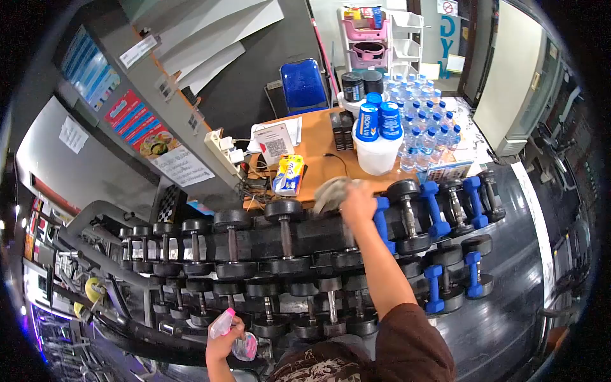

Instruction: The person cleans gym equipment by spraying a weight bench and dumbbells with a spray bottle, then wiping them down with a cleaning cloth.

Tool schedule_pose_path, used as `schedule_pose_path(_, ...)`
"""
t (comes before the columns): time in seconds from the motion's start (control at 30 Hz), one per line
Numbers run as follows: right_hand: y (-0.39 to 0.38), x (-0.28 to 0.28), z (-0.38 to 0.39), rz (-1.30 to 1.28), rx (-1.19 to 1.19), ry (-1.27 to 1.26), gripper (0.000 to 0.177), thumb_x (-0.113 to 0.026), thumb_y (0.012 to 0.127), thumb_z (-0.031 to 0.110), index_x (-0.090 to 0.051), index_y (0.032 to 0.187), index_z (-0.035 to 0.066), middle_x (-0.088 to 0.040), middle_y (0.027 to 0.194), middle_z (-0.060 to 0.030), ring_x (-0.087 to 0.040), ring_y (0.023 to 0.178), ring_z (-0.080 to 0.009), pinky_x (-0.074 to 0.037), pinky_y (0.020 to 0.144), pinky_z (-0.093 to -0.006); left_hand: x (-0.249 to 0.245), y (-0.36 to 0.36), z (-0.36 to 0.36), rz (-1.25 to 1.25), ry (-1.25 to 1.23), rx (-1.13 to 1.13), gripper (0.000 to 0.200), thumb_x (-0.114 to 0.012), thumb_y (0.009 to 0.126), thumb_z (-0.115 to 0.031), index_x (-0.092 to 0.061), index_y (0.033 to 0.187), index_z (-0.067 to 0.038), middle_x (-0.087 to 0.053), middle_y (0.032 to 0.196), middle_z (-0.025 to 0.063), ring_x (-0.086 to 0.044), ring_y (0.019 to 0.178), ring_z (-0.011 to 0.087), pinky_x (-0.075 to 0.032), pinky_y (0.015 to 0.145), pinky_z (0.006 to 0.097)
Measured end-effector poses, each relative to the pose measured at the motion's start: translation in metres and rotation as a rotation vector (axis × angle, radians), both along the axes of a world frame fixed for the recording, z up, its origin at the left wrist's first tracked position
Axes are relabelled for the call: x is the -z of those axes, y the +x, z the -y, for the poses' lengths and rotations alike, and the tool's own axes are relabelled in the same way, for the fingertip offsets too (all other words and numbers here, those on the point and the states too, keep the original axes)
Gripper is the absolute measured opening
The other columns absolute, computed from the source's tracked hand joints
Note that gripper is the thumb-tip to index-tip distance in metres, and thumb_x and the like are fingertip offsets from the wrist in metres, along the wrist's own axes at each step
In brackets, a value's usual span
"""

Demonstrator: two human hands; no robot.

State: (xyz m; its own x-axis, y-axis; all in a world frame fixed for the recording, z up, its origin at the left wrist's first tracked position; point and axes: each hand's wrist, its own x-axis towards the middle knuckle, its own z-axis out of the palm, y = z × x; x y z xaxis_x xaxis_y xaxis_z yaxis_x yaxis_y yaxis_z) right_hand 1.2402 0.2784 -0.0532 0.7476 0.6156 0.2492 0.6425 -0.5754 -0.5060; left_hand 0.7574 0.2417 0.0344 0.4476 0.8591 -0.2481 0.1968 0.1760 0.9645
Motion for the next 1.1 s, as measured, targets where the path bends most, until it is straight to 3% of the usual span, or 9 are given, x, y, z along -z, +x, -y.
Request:
schedule_pose_path(0.07, 0.011, -0.013, -0.009, -0.217, 0.191, 0.024, 0.035, -0.071, 0.079, 0.014, -0.070, 0.114, 0.019, -0.055, 0.117, -0.0152, -0.060, 0.109, -0.0379, -0.054, 0.087, -0.0499, 0.007, -0.021, 0.009, -0.018, -0.016, -0.067, 0.015, -0.075, 0.086, -0.003, -0.064, 0.095, 0.002, -0.066, 0.079, 0.0075, -0.065, 0.066, 0.0163, -0.053, 0.063, 0.0312)
schedule_pose_path(0.17, -0.016, -0.012, -0.042, 0.000, 0.043, -0.143, 0.029, -0.071, 0.079, 0.018, -0.072, 0.108, 0.017, -0.055, 0.115, -0.0141, -0.059, 0.109, -0.0353, -0.055, 0.083, -0.0485, 0.018, -0.035, 0.019, 0.029, -0.068, -0.148, 0.013, -0.074, 0.085, -0.003, -0.064, 0.093, 0.002, -0.066, 0.078, 0.0081, -0.066, 0.066, 0.0169, -0.053, 0.062, 0.0319)
schedule_pose_path(0.23, -0.043, 0.013, -0.059, 0.343, -0.119, -0.120, 0.018, -0.064, 0.084, 0.026, -0.076, 0.089, 0.014, -0.056, 0.113, -0.0099, -0.052, 0.112, -0.0292, -0.046, 0.085, -0.0465, 0.024, -0.037, 0.025, -0.022, -0.067, -0.122, 0.015, -0.075, 0.085, -0.003, -0.064, 0.094, 0.001, -0.066, 0.079, 0.0081, -0.066, 0.067, 0.0168, -0.054, 0.063, 0.0320)
schedule_pose_path(0.4, -0.057, 0.041, -0.054, 0.642, -0.455, -0.320, 0.019, -0.062, 0.085, 0.027, -0.077, 0.091, 0.015, -0.056, 0.120, -0.0088, -0.048, 0.118, -0.0298, -0.038, 0.090, -0.0464, 0.008, -0.015, 0.018, 0.059, -0.043, -0.061, 0.017, -0.075, 0.084, 0.000, -0.063, 0.096, 0.001, -0.066, 0.083, 0.0072, -0.066, 0.070, 0.0153, -0.054, 0.066, 0.0314)
schedule_pose_path(0.57, -0.001, -0.009, 0.006, 0.235, -0.173, -0.138, 0.025, -0.066, 0.084, 0.023, -0.072, 0.108, 0.017, -0.059, 0.116, -0.0146, -0.065, 0.100, -0.0350, -0.055, 0.075, -0.0495, 0.019, -0.031, 0.025, -0.006, -0.040, -0.047, 0.016, -0.074, 0.084, 0.001, -0.063, 0.095, 0.000, -0.066, 0.085, 0.0061, -0.065, 0.071, 0.0135, -0.053, 0.066, 0.0294)
schedule_pose_path(0.67, 0.017, 0.001, 0.045, 0.057, 0.039, -0.346, 0.030, -0.069, 0.088, 0.037, -0.070, 0.107, 0.014, -0.061, 0.114, -0.0169, -0.068, 0.097, -0.0394, -0.055, 0.079, -0.0520, 0.041, -0.039, 0.034, -0.037, -0.105, -0.023, 0.017, -0.075, 0.084, -0.001, -0.064, 0.097, -0.001, -0.066, 0.085, 0.0050, -0.065, 0.069, 0.0129, -0.053, 0.065, 0.0288)
schedule_pose_path(0.77, 0.008, 0.009, 0.093, 0.057, -0.047, -0.305, 0.032, -0.068, 0.089, 0.040, -0.070, 0.106, 0.013, -0.063, 0.111, -0.0187, -0.067, 0.098, -0.0406, -0.055, 0.082, -0.0521, 0.062, -0.036, 0.040, -0.076, -0.155, 0.053, 0.021, -0.079, 0.085, -0.008, -0.065, 0.099, -0.002, -0.067, 0.086, 0.0031, -0.064, 0.068, 0.0112, -0.052, 0.063, 0.0277)
schedule_pose_path(0.9, -0.032, 0.024, 0.155, -0.197, -0.073, 0.097, 0.039, -0.072, 0.088, 0.034, -0.069, 0.108, 0.001, -0.069, 0.099, -0.0227, -0.067, 0.098, -0.0408, -0.053, 0.083, -0.0464, 0.092, -0.032, 0.050, -0.141, -0.168, 0.250, 0.023, -0.080, 0.086, -0.019, -0.065, 0.098, -0.006, -0.065, 0.080, -0.0011, -0.061, 0.067, 0.0074, -0.051, 0.062, 0.0260)
schedule_pose_path(1.1, -0.169, 0.041, 0.255, -0.921, 0.040, 0.280, 0.036, -0.072, 0.092, 0.025, -0.070, 0.114, -0.004, -0.073, 0.104, -0.0087, -0.065, 0.096, -0.0148, -0.051, 0.087, -0.0331, 0.150, -0.061, 0.075, -0.190, -0.194, 0.256, 0.022, -0.080, 0.087, -0.018, -0.065, 0.097, -0.005, -0.066, 0.078, -0.0002, -0.062, 0.066, 0.0081, -0.050, 0.060, 0.0259)
